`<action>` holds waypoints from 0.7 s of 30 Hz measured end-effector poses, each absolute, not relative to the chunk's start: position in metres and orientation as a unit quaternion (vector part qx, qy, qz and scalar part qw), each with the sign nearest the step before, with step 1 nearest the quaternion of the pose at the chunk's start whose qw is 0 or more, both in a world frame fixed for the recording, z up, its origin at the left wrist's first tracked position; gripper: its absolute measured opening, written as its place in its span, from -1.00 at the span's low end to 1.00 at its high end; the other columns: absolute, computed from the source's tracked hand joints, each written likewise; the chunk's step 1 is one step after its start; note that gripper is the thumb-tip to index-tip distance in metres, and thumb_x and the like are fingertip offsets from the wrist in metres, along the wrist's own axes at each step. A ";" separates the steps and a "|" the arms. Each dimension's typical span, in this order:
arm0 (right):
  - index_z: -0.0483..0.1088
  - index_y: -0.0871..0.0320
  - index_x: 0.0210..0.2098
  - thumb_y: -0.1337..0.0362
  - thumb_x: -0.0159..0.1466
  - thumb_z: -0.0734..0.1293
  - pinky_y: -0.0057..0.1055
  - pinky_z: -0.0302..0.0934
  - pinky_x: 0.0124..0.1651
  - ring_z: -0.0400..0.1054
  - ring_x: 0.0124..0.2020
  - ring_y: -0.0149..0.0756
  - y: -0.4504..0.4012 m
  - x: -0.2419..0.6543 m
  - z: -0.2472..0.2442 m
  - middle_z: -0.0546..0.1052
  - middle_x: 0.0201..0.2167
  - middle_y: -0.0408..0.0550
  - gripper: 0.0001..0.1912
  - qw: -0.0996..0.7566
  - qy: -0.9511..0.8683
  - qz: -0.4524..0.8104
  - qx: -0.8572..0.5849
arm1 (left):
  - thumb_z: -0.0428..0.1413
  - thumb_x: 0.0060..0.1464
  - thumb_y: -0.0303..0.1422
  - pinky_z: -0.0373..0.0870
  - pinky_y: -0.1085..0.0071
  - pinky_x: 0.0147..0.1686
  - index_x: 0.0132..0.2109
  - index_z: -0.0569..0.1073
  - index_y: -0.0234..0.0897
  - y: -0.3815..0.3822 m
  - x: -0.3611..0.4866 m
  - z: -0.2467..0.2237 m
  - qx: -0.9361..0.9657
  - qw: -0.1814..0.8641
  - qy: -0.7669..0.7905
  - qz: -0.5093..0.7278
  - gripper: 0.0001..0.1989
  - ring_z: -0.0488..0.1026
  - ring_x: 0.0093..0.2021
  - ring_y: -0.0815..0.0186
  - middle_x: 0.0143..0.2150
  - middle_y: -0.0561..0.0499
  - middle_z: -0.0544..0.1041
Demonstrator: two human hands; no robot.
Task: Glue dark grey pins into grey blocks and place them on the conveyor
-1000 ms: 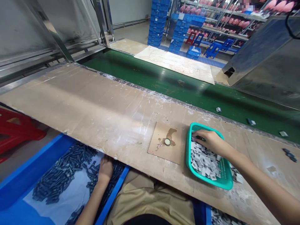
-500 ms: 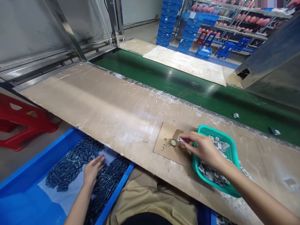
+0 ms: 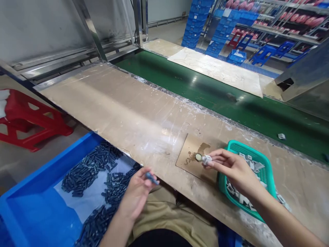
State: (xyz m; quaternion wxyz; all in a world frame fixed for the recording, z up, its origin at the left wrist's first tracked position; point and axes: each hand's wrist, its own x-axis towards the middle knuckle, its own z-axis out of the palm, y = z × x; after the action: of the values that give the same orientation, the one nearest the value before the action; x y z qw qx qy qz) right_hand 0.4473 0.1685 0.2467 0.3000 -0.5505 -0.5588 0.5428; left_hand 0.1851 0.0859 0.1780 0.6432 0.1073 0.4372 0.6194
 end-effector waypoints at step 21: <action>0.41 0.17 -0.48 0.15 -0.03 0.55 -0.39 0.43 -0.31 0.52 -0.45 -0.28 0.126 0.408 0.284 0.53 -0.59 -0.13 -0.69 0.266 -0.324 0.726 -0.545 | 0.01 0.13 -0.60 0.59 0.32 -0.21 -0.13 0.34 -0.29 0.122 0.247 0.191 0.697 0.031 0.268 0.664 -0.81 0.51 -0.02 0.21 -0.14 -0.14 0.59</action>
State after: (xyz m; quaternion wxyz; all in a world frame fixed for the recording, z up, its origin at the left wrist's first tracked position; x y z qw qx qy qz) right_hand 0.4082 0.1264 0.2842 0.2658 -0.5451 -0.3240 0.7261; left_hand 0.2467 0.1220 0.1913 0.0312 0.6971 0.2684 0.6641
